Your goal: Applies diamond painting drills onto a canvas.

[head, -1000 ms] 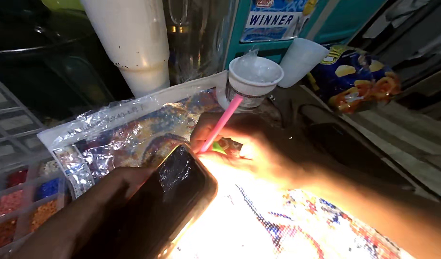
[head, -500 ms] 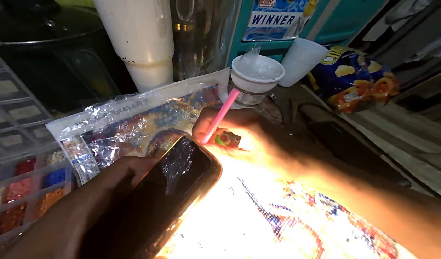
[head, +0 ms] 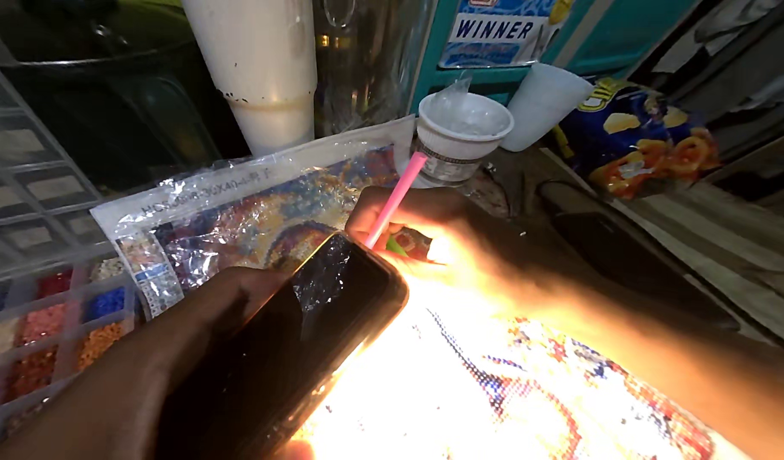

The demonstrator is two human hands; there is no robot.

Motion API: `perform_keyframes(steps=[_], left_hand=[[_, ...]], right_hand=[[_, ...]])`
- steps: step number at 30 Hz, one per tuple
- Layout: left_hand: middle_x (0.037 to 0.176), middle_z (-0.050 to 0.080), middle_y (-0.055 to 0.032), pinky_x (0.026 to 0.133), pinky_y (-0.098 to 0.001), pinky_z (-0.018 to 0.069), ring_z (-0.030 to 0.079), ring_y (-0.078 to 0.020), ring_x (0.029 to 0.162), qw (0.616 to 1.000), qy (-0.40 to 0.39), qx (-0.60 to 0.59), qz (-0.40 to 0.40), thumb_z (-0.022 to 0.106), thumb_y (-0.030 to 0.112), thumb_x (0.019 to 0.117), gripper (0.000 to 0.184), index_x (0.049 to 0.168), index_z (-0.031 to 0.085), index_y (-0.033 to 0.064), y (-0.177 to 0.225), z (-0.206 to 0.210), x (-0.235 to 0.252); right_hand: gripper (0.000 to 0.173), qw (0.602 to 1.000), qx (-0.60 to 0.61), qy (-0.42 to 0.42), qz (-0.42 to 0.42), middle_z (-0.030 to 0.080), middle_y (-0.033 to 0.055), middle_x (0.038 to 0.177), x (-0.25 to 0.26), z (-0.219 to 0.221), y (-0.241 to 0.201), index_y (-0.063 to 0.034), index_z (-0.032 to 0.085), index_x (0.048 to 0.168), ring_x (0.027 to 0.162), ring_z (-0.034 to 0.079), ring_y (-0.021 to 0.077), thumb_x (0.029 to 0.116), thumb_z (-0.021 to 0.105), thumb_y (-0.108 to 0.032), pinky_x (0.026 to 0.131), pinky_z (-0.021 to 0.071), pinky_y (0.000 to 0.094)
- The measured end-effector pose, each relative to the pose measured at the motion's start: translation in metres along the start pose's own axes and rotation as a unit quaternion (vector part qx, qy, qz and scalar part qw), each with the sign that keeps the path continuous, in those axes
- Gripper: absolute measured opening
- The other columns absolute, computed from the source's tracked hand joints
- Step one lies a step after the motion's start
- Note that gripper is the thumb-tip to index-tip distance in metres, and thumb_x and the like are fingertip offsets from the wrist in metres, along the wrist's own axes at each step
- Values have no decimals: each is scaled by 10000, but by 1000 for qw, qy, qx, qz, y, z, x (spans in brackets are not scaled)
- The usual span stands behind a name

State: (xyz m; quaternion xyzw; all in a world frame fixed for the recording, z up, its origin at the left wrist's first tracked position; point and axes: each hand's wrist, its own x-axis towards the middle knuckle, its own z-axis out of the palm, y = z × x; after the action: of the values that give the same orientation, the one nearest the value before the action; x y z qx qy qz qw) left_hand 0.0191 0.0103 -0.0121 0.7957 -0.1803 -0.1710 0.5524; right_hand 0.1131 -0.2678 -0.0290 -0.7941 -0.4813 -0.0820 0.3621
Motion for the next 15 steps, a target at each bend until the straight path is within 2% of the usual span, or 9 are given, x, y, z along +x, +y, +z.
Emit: perform_keyframes(steps=[1,3,6,10,13,15], left_hand=[[968,655,44,702,-218,571,660,-59,814,1000,-8,-14,1,776,319,838,600,1336,528,91,-2,-3,4],[987,658,-5,714,-270,585,669,-106,809,1000,-23,-18,-12,776,304,822,710,1407,469,45,-2,-6,6],[998,659,-20,716,-289,590,672,-127,825,1000,-21,-14,-17,774,286,815,706,1408,468,56,-2,-6,4],[1036,658,-17,762,-283,575,660,-102,879,1000,-15,10,-7,784,317,835,712,1412,478,35,0,-6,-3],[1090,653,-39,802,-288,581,667,-103,912,1000,-12,16,-11,791,327,810,779,1433,450,8,3,-3,-4],[1126,638,-69,805,-291,576,667,-112,915,1000,-17,19,-17,788,281,776,783,1413,447,-22,7,-1,-1]], right_hand=[[156,1000,5,4,0,650,-23,881,0,0,0,-23,679,1041,837,612,-8,997,655,-171,734,520,141],[149,1000,12,10,11,655,-11,903,0,-2,-4,-18,677,1051,845,621,2,995,658,-155,742,536,149],[129,999,17,9,29,671,-9,936,1,-11,-16,-15,668,1065,871,642,9,991,650,-120,778,558,160],[106,998,45,20,33,649,-14,952,-15,-17,-32,-22,662,1052,858,644,14,982,624,-93,733,582,162],[154,997,42,11,71,648,-67,955,-40,-20,-53,-91,681,1080,882,630,-12,955,639,-170,733,572,155],[122,996,54,9,65,638,-41,908,-55,-14,-62,-87,660,1025,856,611,-4,978,639,-198,743,546,156]])
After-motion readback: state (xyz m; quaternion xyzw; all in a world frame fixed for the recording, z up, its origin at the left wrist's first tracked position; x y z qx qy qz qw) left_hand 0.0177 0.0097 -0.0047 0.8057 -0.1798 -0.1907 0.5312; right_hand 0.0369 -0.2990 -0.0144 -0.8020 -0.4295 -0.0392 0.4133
